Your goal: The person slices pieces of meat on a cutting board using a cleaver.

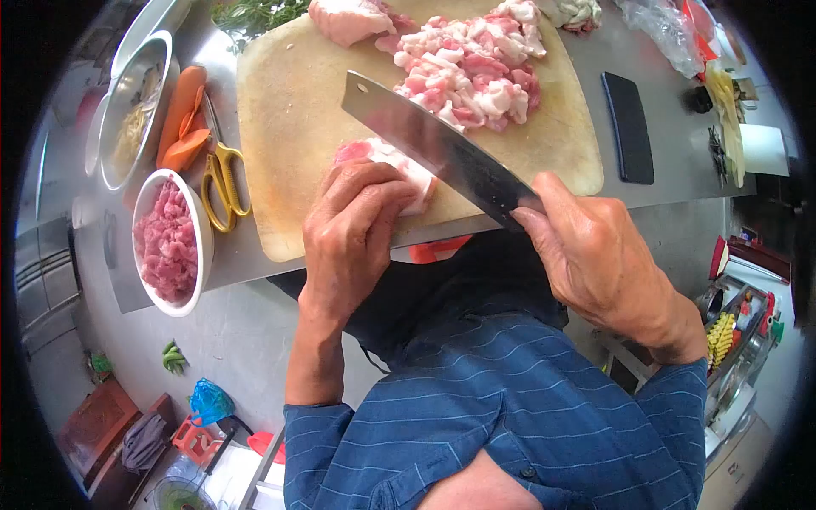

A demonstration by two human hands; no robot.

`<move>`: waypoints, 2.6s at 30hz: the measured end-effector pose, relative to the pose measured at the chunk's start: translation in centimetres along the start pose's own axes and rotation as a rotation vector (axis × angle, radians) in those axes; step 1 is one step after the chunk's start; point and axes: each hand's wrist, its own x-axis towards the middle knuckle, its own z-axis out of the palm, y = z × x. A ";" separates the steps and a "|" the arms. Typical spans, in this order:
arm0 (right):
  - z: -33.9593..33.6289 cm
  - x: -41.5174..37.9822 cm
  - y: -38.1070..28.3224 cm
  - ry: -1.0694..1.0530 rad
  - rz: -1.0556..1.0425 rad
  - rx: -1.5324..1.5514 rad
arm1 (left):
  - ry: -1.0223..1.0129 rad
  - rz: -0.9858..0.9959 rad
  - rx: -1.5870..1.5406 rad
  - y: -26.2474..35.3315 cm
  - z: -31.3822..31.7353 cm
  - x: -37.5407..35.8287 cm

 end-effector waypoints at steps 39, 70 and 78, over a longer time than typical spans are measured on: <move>0.3 1.1 0.6 -0.072 -0.011 0.004 | 0.005 -0.041 -0.016 0.1 0.3 -0.1; 3.4 4.0 -0.7 0.136 -0.319 -0.289 | -0.014 -0.060 -0.072 0.1 0.2 -0.1; 3.8 12.3 -0.6 -0.033 -0.111 -0.233 | 0.011 -0.024 -0.045 0.2 -0.1 -0.1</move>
